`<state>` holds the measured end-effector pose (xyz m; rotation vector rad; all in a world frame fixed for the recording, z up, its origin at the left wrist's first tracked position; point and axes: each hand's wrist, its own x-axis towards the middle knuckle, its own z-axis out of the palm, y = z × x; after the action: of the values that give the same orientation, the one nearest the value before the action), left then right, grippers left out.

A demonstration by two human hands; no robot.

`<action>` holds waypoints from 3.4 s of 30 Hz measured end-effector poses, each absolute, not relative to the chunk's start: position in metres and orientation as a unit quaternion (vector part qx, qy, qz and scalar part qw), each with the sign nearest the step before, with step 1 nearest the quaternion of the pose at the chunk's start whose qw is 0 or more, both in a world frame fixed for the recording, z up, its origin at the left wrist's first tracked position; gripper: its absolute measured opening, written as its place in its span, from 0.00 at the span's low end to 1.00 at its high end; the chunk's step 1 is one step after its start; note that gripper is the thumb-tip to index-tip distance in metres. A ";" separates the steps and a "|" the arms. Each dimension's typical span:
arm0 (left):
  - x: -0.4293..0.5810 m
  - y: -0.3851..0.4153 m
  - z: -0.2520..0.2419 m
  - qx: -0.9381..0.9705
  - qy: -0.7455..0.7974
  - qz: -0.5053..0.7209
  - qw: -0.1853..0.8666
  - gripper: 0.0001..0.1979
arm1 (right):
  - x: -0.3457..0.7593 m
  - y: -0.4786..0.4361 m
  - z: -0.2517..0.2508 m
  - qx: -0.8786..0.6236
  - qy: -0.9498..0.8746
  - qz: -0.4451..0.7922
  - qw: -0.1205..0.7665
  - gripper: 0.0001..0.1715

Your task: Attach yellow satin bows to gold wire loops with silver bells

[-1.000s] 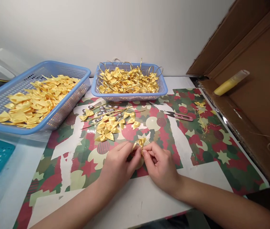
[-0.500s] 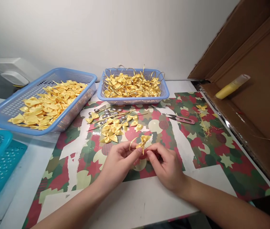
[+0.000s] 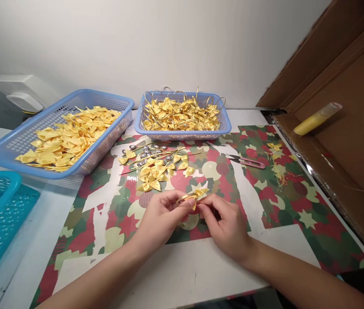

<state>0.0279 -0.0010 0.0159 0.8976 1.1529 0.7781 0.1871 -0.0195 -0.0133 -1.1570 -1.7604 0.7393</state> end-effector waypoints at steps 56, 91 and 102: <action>0.007 0.005 0.004 0.797 0.496 0.345 -0.016 0.09 | 0.190 -0.014 0.015 -0.476 -0.630 0.349 0.505 0.10; 0.007 0.016 0.005 0.582 0.530 0.315 0.530 0.11 | 0.168 0.070 0.093 -0.318 -0.611 0.538 0.485 0.17; 0.009 0.014 0.008 0.637 0.568 0.251 0.456 0.08 | 0.204 0.085 0.119 -0.329 -0.606 0.341 0.639 0.13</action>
<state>0.0094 0.0135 0.0075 1.5719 1.4014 0.6179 0.2040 0.0852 0.1191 -0.7504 -1.3822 0.7788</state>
